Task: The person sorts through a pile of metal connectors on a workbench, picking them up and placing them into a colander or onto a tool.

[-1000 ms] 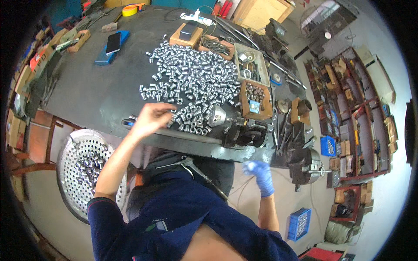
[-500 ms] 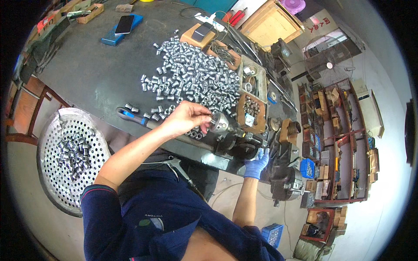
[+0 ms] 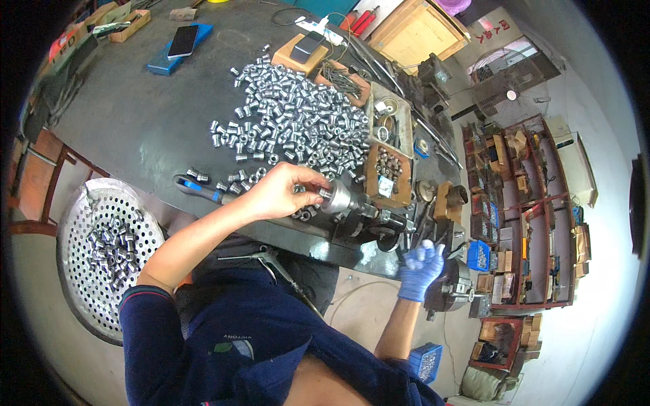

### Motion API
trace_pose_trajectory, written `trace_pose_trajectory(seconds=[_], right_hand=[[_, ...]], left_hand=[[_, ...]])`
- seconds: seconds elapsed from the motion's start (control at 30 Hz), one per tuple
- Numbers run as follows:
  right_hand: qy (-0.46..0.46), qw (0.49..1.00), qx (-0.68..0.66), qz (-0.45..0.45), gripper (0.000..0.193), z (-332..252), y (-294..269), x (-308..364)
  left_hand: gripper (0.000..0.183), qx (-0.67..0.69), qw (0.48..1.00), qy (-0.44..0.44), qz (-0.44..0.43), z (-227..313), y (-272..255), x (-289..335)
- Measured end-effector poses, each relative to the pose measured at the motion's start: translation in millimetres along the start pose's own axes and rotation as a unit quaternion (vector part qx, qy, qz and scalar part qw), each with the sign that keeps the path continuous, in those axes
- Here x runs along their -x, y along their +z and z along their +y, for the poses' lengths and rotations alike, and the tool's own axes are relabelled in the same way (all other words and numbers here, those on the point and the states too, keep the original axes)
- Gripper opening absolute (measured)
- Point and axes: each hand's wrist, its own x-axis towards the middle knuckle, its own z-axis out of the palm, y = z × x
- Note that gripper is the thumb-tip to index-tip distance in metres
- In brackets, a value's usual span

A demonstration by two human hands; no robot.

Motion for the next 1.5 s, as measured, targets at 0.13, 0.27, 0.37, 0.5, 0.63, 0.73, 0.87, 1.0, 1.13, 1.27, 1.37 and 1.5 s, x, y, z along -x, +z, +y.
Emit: trace_pose_trajectory(seconds=[0.13, 0.27, 0.37, 0.5, 0.63, 0.73, 0.87, 1.0, 1.13, 1.27, 1.37, 1.5], right_hand=[[-0.004, 0.995, -0.047, -0.089, 0.046, -18.9, 25.7, -42.2], [0.014, 0.972, -0.186, -0.144, 0.042, -0.5, -11.1, -102.8], [0.039, 0.975, -0.164, -0.142, 0.04, 20.3, -28.6, -122.3], [0.031, 0.999, 0.009, 0.017, 0.041, 43.2, -66.3, -127.7], [0.028, 0.998, 0.05, 0.027, 0.041, 53.6, -88.6, -127.2], [0.081, 0.995, 0.044, -0.024, 0.041, 44.6, -72.1, -127.2], [-0.006, 0.994, 0.104, -0.012, 0.039, 30.3, -24.8, -126.2], [-0.129, 0.986, 0.052, 0.092, 0.033, 9.7, 41.5, -93.1], [-0.111, 0.986, -0.034, -0.118, 0.038, -8.9, 25.3, -44.4], [-0.109, 0.991, 0.023, -0.076, 0.042, 1.4, 4.8, 1.9], [-0.022, 0.998, 0.01, -0.066, 0.04, 26.2, -51.4, -8.8], [-0.079, 0.968, 0.068, 0.229, 0.03, 67.0, 10.2, -63.2]], left_hand=[[0.02, 0.069, 0.996, -0.041, 0.025, -9.0, 5.0, 0.7], [0.021, 0.078, 0.996, -0.02, 0.031, -12.3, 8.4, -1.5], [0.022, 0.058, 0.998, -0.012, 0.021, -9.1, 7.5, -2.4], [0.024, 0.084, 0.996, -0.018, 0.02, -8.0, 6.4, -1.8], [0.023, 0.083, 0.996, -0.025, 0.012, -10.3, 6.9, -2.4], [0.02, 0.1, 0.994, -0.038, 0.009, -11.1, 6.5, -4.1], [0.015, 0.12, 0.99, -0.078, 0.011, -8.9, 7.6, -4.2], [0.016, 0.044, 0.992, -0.114, 0.012, -0.3, 6.6, -1.4], [0.019, 0.072, 0.995, -0.066, 0.015, -10.2, 7.1, 3.3], [0.022, 0.165, 0.981, -0.096, 0.014, -11.1, 9.0, 6.2], [0.022, 0.183, 0.981, -0.072, 0.009, -17.2, 9.2, 4.6], [0.024, 0.187, 0.979, -0.079, 0.005, -11.0, 4.3, 1.3]])
